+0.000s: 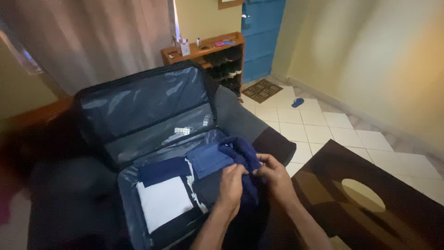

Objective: The person picks up a folded blue garment from a suitcase, unfolds it while holding it in the air, and places it onto a stack of clothes on a nearby chair, followed by picking up a pair of blue jeans to begin unfolding them.

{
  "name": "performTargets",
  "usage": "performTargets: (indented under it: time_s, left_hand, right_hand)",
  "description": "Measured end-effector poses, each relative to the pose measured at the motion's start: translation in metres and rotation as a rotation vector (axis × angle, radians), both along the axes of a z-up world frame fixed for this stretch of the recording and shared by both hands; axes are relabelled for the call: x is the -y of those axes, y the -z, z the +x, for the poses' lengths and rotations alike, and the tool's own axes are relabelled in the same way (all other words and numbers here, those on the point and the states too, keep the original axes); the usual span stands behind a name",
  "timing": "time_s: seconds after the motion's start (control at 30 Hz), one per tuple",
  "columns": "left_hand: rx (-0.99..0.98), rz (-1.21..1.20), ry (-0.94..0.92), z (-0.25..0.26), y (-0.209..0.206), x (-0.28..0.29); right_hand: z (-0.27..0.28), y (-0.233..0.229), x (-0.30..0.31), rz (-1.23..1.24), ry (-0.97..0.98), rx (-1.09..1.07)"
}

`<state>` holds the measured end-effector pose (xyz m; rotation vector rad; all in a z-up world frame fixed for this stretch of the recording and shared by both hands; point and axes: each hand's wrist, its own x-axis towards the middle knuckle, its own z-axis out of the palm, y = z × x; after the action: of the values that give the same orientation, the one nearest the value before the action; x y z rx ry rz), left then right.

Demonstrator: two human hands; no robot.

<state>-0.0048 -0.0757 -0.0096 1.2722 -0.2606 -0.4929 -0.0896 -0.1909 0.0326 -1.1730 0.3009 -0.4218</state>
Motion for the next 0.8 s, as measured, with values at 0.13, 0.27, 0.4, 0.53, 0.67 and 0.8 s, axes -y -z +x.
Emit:
performTargets:
  time_s: [0.13, 0.27, 0.4, 0.53, 0.67, 0.8]
  left_hand:
    - [0.266, 0.104, -0.206, 0.023, 0.022, -0.007]
    - [0.155, 0.321, -0.079, 0.057, 0.004, -0.054]
    - [0.424, 0.24, -0.003, 0.076, -0.033, -0.091]
    - [0.336, 0.354, 0.129, 0.072, -0.077, -0.112]
    - [0.407, 0.459, 0.202, 0.074, -0.1, -0.127]
    - [0.612, 0.616, 0.35, 0.074, -0.108, -0.145]
  right_hand:
    - [-0.003, -0.012, 0.027, -0.431, 0.068, -0.329]
    - [-0.024, -0.024, 0.07, -0.617, 0.132, -0.405]
    - [-0.036, -0.044, 0.095, -0.441, 0.094, -0.469]
    - [-0.042, -0.056, 0.093, -0.322, -0.017, -0.348]
    - [-0.044, -0.079, 0.085, -0.612, -0.153, -0.429]
    - [-0.055, -0.102, 0.078, -0.74, -0.245, -0.628]
